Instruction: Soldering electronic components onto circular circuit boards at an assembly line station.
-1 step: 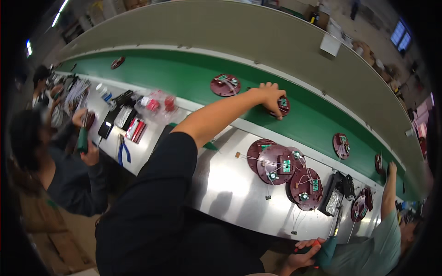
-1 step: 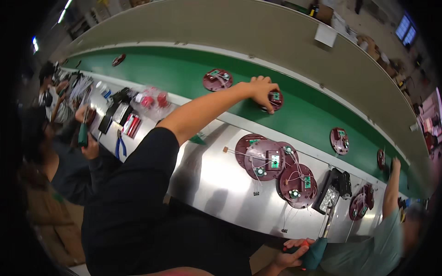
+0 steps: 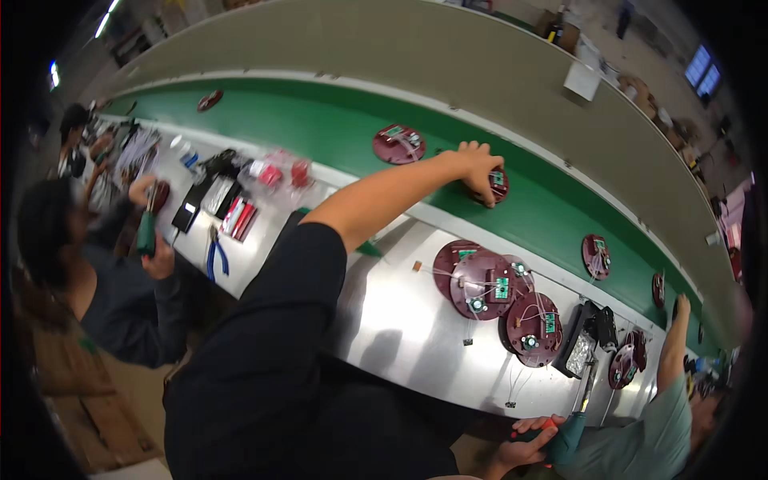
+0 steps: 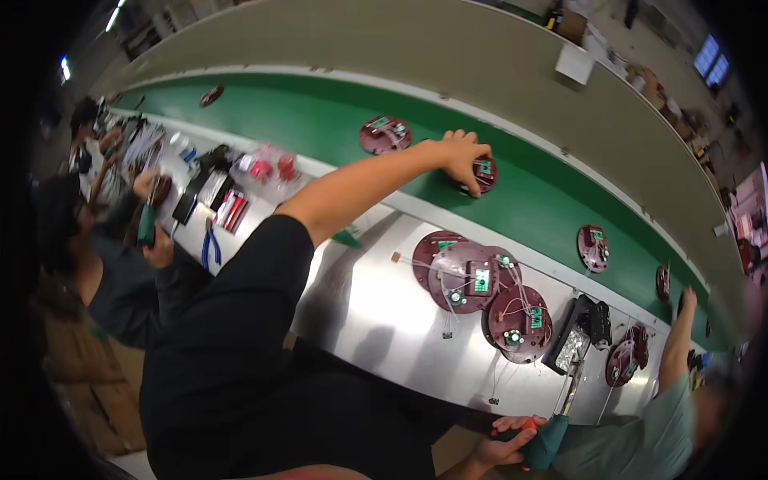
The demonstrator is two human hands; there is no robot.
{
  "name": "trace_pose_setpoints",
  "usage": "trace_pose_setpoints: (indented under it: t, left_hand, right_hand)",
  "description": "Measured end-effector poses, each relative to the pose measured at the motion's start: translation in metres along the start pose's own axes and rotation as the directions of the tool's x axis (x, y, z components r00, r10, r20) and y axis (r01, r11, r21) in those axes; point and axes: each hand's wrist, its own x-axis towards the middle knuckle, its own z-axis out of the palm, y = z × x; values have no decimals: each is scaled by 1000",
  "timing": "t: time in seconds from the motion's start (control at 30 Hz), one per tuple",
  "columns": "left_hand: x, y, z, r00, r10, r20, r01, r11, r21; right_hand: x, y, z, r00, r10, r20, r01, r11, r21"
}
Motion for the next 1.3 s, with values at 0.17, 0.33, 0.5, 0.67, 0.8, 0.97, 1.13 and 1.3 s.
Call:
trace_pose_setpoints:
  t: [0.17, 0.33, 0.5, 0.67, 0.8, 0.97, 1.13, 1.3]
  left_hand:
    - [-28, 20, -47, 962, 71, -263, -87, 995, -51]
    - [-162, 62, -132, 897, 227, -380, -314, 931, -187]
    - [-301, 91, -77, 933, 359, -9, -351, 905, -241]
    - [-365, 117, 28, 989, 142, -48, -148, 973, -175]
    - [-378, 135, 53, 969, -56, -243, -5, 970, -243]
    - [-366, 92, 37, 928, -38, -371, -34, 982, -187]
    - [-300, -1, -8, 926, 11, -377, -9, 1000, 8]
    - [-265, -44, -5, 964, 127, -233, -121, 992, 40]
  right_hand:
    - [11, -7, 16, 999, -35, 6, 35, 999, 19]
    - [12, -5, 23, 997, 1, 74, -14, 986, 167]
    - [3, 2, 19, 915, 134, 379, -269, 905, 329]
    - [-18, 8, 42, 817, 193, 543, -424, 840, 339]
    - [-33, 15, 72, 757, 223, 614, -475, 834, 282]
    - [-43, 10, 123, 701, 309, 642, -478, 873, 102]
    - [-46, 14, 126, 683, 281, 674, -438, 896, 71]
    - [-47, 11, 116, 701, 277, 657, -409, 911, 52]
